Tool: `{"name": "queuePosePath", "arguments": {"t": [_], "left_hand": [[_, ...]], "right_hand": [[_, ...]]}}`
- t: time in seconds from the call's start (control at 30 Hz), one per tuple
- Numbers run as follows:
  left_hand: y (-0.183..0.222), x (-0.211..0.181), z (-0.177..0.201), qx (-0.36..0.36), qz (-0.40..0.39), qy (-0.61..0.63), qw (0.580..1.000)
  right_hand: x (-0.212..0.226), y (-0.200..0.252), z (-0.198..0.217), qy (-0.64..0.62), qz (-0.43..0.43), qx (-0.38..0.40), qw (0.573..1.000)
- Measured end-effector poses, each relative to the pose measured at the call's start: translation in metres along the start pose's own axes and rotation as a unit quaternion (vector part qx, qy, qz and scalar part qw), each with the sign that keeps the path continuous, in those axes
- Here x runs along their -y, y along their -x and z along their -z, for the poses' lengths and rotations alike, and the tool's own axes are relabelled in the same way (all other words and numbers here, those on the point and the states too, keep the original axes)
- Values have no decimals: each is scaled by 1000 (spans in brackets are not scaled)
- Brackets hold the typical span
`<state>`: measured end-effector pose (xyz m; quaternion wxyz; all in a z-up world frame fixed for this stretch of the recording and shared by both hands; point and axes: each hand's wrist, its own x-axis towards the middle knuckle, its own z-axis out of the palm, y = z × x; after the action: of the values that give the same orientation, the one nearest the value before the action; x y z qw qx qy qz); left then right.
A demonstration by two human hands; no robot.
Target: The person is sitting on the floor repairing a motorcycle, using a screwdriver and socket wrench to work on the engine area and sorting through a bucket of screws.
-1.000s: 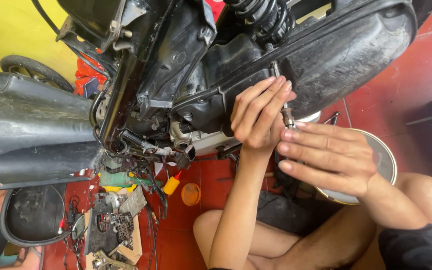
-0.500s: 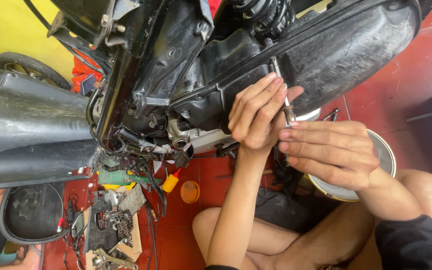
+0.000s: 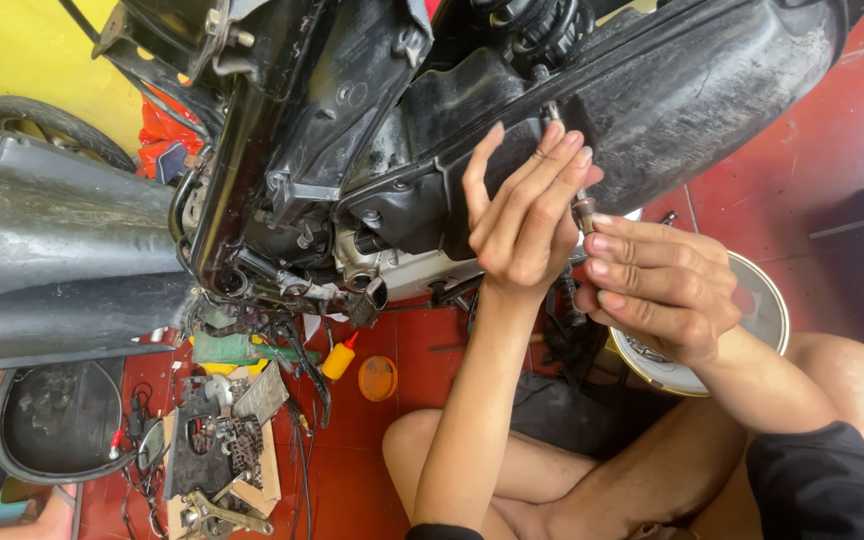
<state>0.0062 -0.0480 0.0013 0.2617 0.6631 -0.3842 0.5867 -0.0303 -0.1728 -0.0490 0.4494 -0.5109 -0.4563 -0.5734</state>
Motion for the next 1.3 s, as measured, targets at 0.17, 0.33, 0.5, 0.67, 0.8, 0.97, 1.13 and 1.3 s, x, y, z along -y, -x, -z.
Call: {"name": "queuePosePath", "arguments": {"t": [0.17, 0.33, 0.5, 0.67, 0.8, 0.97, 1.13, 1.3], "left_hand": [[2, -1, 1, 16, 3, -35, 999], [-1, -2, 1, 7, 15, -34, 999], [-2, -4, -1, 2, 23, -33, 999], [-5, 1, -6, -69, -1, -34, 997], [1, 1, -3, -39, 6, 9, 999], [0, -2, -4, -34, 5, 6, 999], [6, -1, -4, -19, 3, -23, 1000], [-6, -6, 0, 43, -6, -40, 998]], "right_hand": [[5, -6, 1, 12, 8, 21, 1000], [6, -26, 8, -3, 16, 78, 997], [13, -57, 11, 7, -19, 135, 991], [5, -56, 14, -12, 22, 139, 990], [0, -48, 13, -12, 41, 125, 991], [-2, -38, 13, -8, 43, 101, 994], [-4, -18, 8, -10, 39, 67, 997], [-13, 12, -3, 28, 63, -96, 993]]}}
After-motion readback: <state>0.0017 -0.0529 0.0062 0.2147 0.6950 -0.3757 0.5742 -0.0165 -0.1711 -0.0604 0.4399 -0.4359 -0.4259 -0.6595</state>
